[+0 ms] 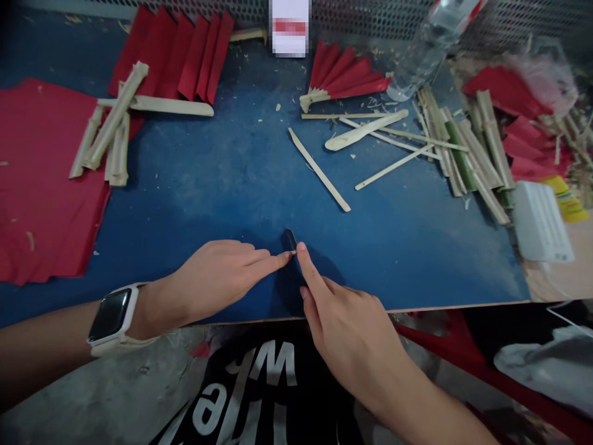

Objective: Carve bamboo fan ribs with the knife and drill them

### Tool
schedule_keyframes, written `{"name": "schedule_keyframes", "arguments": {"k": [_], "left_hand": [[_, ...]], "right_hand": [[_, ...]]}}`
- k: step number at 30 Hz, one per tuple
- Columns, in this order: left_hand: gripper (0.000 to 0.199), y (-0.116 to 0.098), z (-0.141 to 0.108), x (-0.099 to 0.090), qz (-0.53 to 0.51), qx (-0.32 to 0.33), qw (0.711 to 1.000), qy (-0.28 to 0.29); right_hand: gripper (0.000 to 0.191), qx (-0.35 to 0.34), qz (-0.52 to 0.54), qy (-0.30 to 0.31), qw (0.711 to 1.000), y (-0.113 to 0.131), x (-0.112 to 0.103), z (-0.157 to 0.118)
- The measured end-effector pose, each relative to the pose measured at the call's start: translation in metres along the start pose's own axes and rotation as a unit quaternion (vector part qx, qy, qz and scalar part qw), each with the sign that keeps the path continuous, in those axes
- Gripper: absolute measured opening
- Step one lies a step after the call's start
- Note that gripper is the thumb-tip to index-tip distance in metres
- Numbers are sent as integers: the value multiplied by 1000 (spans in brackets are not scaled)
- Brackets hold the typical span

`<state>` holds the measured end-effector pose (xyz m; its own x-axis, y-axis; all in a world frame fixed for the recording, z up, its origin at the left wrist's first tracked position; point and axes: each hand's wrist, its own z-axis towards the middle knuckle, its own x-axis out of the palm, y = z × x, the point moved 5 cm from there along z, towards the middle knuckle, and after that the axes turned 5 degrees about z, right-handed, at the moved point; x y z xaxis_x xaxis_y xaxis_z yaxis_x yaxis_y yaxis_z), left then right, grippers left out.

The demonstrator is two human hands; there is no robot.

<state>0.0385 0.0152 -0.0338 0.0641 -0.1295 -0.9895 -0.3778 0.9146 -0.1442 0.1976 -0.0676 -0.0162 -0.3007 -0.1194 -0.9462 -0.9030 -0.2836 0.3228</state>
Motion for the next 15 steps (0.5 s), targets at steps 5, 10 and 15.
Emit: {"name": "schedule_keyframes", "arguments": {"k": [5, 10, 15], "left_hand": [[22, -2, 5, -9, 59, -31, 998, -16], [24, -6, 12, -12, 126, -13, 992, -23], [21, 2, 15, -4, 110, -17, 994, 1]], "right_hand": [[55, 6, -3, -10, 1000, 0, -2, 3], [53, -2, -15, -23, 1000, 7, -2, 9], [52, -18, -15, -16, 1000, 14, -1, 13]]}}
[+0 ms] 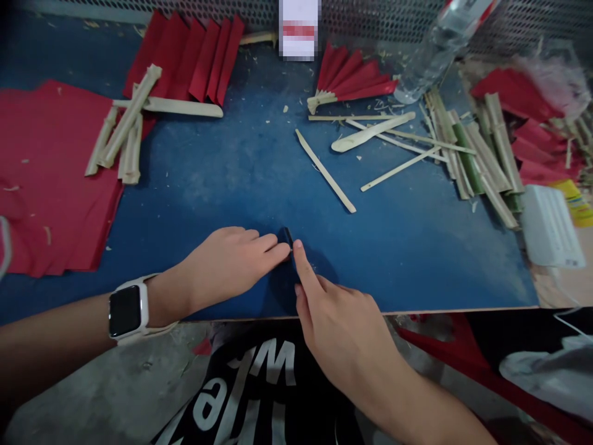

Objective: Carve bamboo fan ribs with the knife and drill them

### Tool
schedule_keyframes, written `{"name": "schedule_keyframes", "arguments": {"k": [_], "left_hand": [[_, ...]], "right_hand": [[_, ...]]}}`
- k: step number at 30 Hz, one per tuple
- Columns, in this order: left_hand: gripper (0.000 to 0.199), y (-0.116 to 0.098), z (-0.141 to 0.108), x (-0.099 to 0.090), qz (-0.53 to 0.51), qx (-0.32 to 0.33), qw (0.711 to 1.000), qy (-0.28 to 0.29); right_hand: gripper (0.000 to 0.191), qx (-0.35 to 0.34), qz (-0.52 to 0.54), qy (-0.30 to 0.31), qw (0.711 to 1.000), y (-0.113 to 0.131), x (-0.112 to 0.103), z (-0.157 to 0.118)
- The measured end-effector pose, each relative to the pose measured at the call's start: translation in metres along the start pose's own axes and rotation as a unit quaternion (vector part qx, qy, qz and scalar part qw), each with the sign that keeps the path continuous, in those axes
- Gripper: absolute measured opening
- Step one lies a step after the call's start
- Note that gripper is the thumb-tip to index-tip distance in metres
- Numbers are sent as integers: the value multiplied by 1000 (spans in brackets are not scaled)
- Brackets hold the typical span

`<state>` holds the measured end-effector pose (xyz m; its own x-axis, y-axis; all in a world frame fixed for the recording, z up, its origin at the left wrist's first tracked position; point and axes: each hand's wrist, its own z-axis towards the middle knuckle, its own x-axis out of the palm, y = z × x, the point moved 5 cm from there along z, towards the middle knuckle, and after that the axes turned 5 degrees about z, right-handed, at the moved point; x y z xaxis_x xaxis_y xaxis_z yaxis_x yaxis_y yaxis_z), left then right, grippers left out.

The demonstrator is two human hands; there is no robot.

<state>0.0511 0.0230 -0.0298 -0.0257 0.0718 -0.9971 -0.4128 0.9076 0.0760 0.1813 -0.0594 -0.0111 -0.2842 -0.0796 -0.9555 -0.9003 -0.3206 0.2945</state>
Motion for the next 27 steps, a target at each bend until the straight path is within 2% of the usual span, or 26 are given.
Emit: {"name": "schedule_keyframes", "arguments": {"k": [9, 15, 23, 27], "left_hand": [[15, 5, 2, 3, -16, -12, 1000, -8], [14, 6, 2, 6, -26, 4, 1000, -16], [17, 13, 4, 5, -56, -64, 996, -4], [16, 10, 4, 7, -55, -41, 997, -25]], "right_hand": [[55, 11, -36, 25, 999, -3, 1, -7], [57, -7, -46, 40, 998, 3, 6, -2], [60, 8, -41, 73, 996, 2, 9, -6], [63, 13, -39, 91, 995, 0, 11, -11]]}}
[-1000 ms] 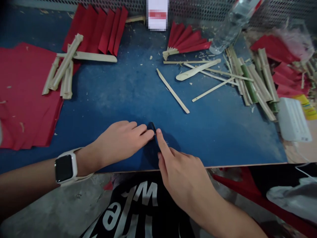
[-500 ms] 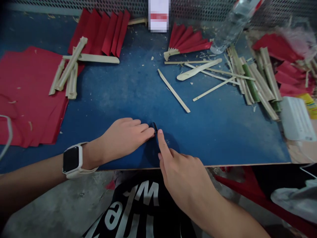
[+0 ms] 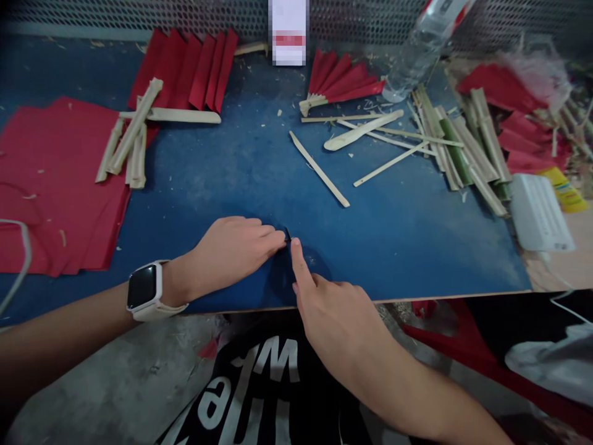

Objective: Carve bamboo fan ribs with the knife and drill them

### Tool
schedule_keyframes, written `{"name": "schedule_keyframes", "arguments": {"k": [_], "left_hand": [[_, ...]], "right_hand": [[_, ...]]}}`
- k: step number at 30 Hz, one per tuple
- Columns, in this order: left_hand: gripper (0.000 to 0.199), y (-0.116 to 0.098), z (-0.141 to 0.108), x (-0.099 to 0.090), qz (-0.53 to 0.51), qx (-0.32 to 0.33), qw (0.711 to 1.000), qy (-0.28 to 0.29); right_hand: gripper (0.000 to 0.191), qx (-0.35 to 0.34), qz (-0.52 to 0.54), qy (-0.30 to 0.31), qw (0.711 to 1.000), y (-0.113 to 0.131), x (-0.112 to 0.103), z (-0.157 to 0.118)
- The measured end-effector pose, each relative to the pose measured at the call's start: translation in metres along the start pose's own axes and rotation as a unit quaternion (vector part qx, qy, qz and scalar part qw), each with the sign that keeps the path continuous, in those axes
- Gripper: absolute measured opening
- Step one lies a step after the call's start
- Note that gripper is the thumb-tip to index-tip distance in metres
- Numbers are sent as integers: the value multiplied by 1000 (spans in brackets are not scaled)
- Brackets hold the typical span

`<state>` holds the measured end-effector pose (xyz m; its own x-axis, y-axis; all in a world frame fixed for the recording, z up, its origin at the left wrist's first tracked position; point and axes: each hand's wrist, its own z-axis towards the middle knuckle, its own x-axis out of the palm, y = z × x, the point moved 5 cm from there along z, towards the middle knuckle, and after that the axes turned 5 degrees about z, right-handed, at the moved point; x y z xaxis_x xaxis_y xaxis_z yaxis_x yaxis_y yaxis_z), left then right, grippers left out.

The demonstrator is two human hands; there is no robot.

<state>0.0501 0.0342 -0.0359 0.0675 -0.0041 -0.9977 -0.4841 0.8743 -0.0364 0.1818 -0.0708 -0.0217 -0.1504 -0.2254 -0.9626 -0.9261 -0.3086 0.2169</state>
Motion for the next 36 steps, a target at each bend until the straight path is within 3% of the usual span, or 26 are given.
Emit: {"name": "schedule_keyframes", "arguments": {"k": [4, 12, 21, 27, 32, 36], "left_hand": [[14, -1, -1, 2, 7, 11, 1000, -4], [19, 0, 3, -2, 25, -12, 998, 62], [21, 1, 0, 2, 28, -37, 999, 16], [15, -1, 1, 2, 17, -7, 1000, 13], [31, 3, 0, 1, 19, -48, 999, 14], [35, 4, 0, -3, 10, -70, 997, -8]], "right_hand": [[67, 9, 5, 16, 1000, -1, 0, 5], [71, 26, 30, 59, 997, -3, 0, 20], [67, -18, 9, 18, 1000, -5, 5, -15], [65, -3, 39, 24, 999, -6, 5, -2], [68, 1, 67, 58, 996, -8, 0, 8], [67, -14, 67, 35, 997, -13, 1, -2]]}}
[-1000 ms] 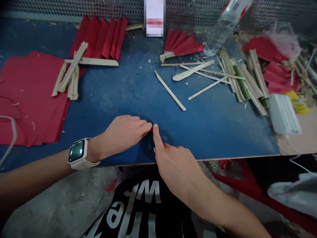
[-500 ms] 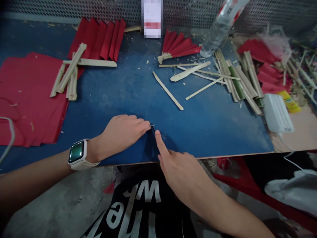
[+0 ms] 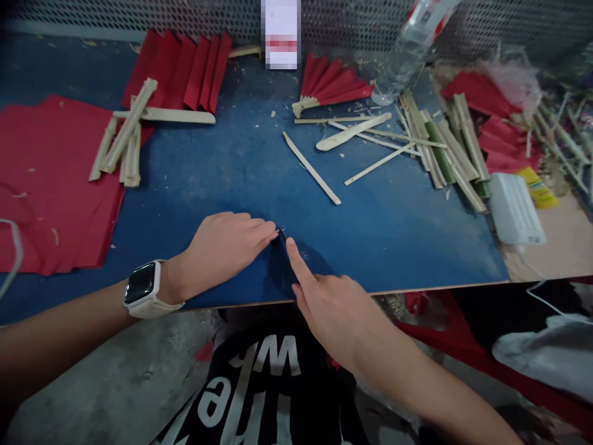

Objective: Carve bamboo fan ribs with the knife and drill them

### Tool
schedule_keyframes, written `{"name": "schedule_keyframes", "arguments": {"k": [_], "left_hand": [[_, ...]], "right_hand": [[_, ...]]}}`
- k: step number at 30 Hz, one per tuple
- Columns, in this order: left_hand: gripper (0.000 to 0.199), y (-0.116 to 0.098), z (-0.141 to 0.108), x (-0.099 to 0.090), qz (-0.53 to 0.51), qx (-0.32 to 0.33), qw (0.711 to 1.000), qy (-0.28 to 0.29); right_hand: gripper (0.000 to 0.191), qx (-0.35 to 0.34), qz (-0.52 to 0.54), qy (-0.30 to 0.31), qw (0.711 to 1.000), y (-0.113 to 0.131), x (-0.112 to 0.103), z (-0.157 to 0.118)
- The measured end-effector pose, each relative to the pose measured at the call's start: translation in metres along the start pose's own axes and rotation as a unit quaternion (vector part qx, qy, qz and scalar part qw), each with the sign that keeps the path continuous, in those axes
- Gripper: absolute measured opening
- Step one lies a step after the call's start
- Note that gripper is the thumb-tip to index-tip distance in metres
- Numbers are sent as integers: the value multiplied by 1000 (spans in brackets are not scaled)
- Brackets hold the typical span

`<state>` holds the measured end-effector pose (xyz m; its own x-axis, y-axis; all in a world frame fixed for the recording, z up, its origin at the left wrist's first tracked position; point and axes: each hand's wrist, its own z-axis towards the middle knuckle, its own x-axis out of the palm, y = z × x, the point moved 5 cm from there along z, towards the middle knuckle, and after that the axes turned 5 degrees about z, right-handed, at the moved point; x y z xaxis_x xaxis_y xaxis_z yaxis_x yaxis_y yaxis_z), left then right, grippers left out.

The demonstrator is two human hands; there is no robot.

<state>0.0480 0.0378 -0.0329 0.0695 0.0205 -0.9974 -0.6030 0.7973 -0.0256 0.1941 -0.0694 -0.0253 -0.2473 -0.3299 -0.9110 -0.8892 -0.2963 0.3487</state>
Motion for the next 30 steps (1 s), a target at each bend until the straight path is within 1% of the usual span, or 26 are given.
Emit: {"name": "schedule_keyframes", "arguments": {"k": [2, 4, 8, 11, 13, 16, 18, 23, 30], "left_hand": [[36, -1, 0, -1, -8, 7, 1000, -13], [35, -2, 1, -1, -17, 18, 1000, -13], [33, 0, 1, 1, -27, 8, 1000, 7], [33, 1, 2, 2, -28, 9, 999, 16], [33, 2, 2, 2, -27, 14, 999, 10], [33, 3, 3, 0, -20, 25, 999, -3], [32, 3, 3, 0, -13, 32, 999, -3], [34, 3, 3, 0, -3, 41, 999, -8], [35, 5, 4, 4, -33, 34, 998, 44]], "right_hand": [[66, -10, -8, -10, 1000, -1, 2, -7], [64, -12, -19, -15, 1000, 0, 3, -12], [61, 12, -26, -55, 998, 4, -4, -18], [62, 30, -13, -83, 996, 5, -9, -18], [63, 30, -7, -73, 997, 6, -7, -12], [63, 34, -7, -39, 999, 5, -2, 0], [64, 39, -9, -28, 999, 4, -1, 5], [64, 32, -9, -12, 999, 3, 0, 5], [65, 17, 1, 4, 1000, 4, -1, 9]]}}
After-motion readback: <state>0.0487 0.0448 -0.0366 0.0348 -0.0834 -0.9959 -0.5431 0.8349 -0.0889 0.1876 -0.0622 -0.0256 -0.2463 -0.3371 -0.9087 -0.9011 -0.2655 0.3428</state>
